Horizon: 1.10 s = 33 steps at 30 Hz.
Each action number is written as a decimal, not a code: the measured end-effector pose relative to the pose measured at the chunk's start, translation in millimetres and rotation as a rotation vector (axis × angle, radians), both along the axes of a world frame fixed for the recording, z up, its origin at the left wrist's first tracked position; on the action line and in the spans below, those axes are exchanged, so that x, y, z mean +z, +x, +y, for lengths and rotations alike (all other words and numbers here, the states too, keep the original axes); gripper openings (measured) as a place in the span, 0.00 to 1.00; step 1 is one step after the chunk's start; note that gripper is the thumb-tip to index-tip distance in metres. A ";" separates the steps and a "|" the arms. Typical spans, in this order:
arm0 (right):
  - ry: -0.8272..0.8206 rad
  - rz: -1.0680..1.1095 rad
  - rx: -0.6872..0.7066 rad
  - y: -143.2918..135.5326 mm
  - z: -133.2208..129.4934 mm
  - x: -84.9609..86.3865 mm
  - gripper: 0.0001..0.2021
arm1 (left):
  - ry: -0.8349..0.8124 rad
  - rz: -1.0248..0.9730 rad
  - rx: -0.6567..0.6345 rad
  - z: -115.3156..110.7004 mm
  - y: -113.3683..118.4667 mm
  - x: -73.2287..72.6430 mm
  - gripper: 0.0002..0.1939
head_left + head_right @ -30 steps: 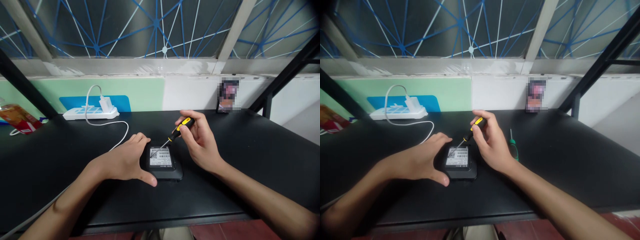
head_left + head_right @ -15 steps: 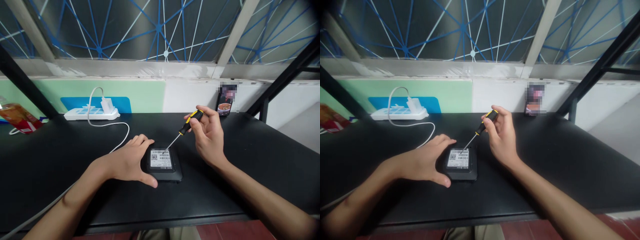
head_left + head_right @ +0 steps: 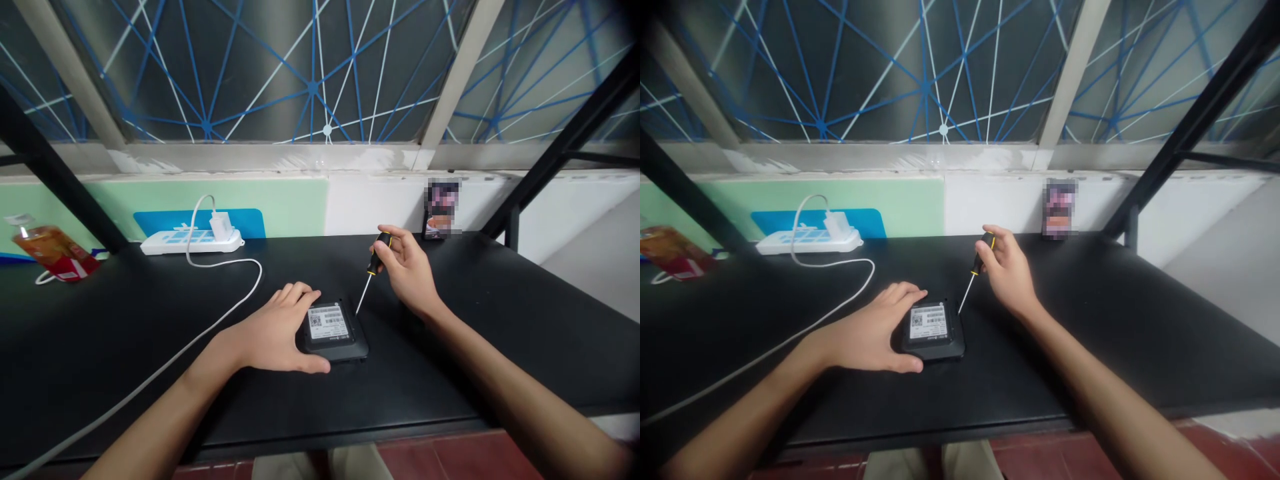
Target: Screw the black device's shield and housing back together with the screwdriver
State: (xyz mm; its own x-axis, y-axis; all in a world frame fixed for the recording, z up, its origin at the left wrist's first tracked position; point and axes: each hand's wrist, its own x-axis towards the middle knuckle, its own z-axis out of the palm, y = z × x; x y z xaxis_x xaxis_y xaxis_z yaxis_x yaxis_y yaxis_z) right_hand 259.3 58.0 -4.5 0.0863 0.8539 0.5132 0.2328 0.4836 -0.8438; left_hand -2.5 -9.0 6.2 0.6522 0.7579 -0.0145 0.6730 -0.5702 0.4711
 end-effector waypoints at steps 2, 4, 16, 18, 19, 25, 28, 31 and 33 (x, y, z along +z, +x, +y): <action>-0.020 0.040 -0.004 1.1 1.9 -0.8 0.20 | 0.017 -0.010 -0.006 -0.4 1.4 -2.0 0.55; -0.043 0.081 0.000 2.1 3.8 -1.5 0.21 | 0.030 -0.017 -0.013 -0.4 2.3 -3.6 0.54; -0.061 0.126 -0.048 2.2 0.8 -3.7 0.23 | 0.082 -0.037 0.018 -2.2 8.8 -7.2 0.50; -0.074 0.146 -0.038 0.5 1.4 -4.7 0.23 | 0.099 -0.031 0.042 -2.4 9.4 -9.0 0.50; -0.084 0.161 -0.031 -0.4 2.8 -5.2 0.23 | 0.111 -0.036 0.046 -2.3 9.2 -10.5 0.49; -0.127 0.215 0.018 -1.6 18.3 -5.7 0.24 | 0.134 -0.072 0.026 -0.7 5.5 -19.2 0.49; -0.104 0.223 0.013 1.1 16.5 -5.9 0.22 | 0.114 -0.102 0.027 -1.4 4.1 -19.4 0.50; -0.081 0.217 -0.033 2.9 7.2 -5.8 0.21 | 0.073 -0.109 0.034 -2.2 1.8 -18.9 0.52; -0.059 0.233 -0.060 2.6 2.1 -5.1 0.20 | 0.046 -0.115 0.039 -2.1 -0.4 -19.6 0.53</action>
